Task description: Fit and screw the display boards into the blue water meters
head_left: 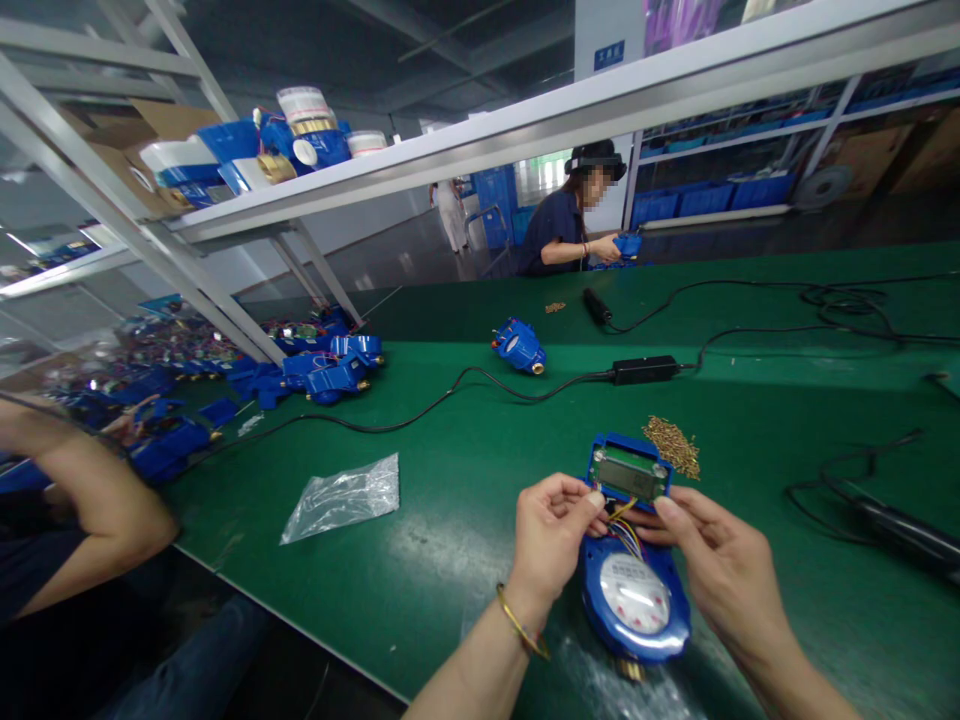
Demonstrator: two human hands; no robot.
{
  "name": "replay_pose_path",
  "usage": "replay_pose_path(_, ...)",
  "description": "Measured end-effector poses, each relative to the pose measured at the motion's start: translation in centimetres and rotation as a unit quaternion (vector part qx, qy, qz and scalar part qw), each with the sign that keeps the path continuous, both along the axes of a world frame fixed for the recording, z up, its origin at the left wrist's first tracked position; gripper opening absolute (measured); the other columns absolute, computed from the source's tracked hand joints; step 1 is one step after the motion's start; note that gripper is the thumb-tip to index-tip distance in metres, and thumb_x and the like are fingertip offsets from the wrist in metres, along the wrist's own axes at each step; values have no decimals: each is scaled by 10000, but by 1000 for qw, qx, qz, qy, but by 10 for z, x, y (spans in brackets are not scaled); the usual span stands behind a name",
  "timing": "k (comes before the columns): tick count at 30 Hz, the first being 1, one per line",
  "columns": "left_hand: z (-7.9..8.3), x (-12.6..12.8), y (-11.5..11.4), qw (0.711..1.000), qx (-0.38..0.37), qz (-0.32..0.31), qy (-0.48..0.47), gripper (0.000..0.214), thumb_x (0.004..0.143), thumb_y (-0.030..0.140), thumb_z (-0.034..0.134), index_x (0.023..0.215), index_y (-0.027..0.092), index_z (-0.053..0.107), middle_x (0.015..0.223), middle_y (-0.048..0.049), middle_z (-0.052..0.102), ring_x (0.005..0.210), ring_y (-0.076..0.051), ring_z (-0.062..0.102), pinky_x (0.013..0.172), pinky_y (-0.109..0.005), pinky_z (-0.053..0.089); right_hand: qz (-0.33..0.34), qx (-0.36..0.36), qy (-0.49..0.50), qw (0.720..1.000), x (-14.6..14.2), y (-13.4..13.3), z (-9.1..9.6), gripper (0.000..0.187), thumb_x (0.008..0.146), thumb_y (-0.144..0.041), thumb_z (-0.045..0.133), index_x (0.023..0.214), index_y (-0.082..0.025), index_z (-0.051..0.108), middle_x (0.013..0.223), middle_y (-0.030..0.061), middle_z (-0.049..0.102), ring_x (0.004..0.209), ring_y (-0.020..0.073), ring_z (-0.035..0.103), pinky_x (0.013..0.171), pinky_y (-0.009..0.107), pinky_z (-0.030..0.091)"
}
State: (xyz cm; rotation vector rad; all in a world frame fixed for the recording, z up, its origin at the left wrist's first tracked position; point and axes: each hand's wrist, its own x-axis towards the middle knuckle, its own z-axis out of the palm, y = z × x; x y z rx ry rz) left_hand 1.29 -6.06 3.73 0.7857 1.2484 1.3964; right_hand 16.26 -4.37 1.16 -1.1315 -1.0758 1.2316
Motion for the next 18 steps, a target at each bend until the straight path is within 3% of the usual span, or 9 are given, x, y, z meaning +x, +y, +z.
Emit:
replay_pose_path(9, 0, -4, 5, 1000, -16, -12, -4, 332, 625, 367, 851, 679, 112, 645, 569, -52, 694, 463, -113, 627, 507, -205, 507, 17, -6, 1, 1000, 2, 6, 2, 490, 671, -582, 802, 856, -145, 681, 732, 128, 753, 624, 308, 736, 573, 352, 650)
replay_pose_path(12, -1, -10, 8, 999, -23, -40, -23, 527, 591, 354, 871, 991, 100, 642, 581, -37, 708, 483, -149, 667, 503, -214, 525, 42, -25, 7, 999, 8, 11, 0, 530, 655, -585, 814, 903, -135, 683, 773, 140, 758, 669, 322, 741, 616, 383, 655)
replay_pose_path(15, -1, -19, 13, 993, -15, -111, -31, 939, 576, 303, 880, 1389, 112, 449, 592, -11, 711, 516, -174, 696, 524, -230, 548, 93, -43, 12, 995, 14, 15, -3, 530, 675, -580, 807, 920, -123, 700, 842, 164, 760, 739, 336, 745, 633, 383, 649)
replay_pose_path(18, -3, -27, 17, 987, 6, -159, 4, 877, 600, 295, 859, 1387, 123, 512, 554, 22, 662, 506, -175, 696, 518, -232, 548, 114, -53, 31, 992, 13, 15, -4, 526, 710, -571, 789, 951, -109, 712, 861, 174, 758, 778, 328, 747, 620, 335, 629)
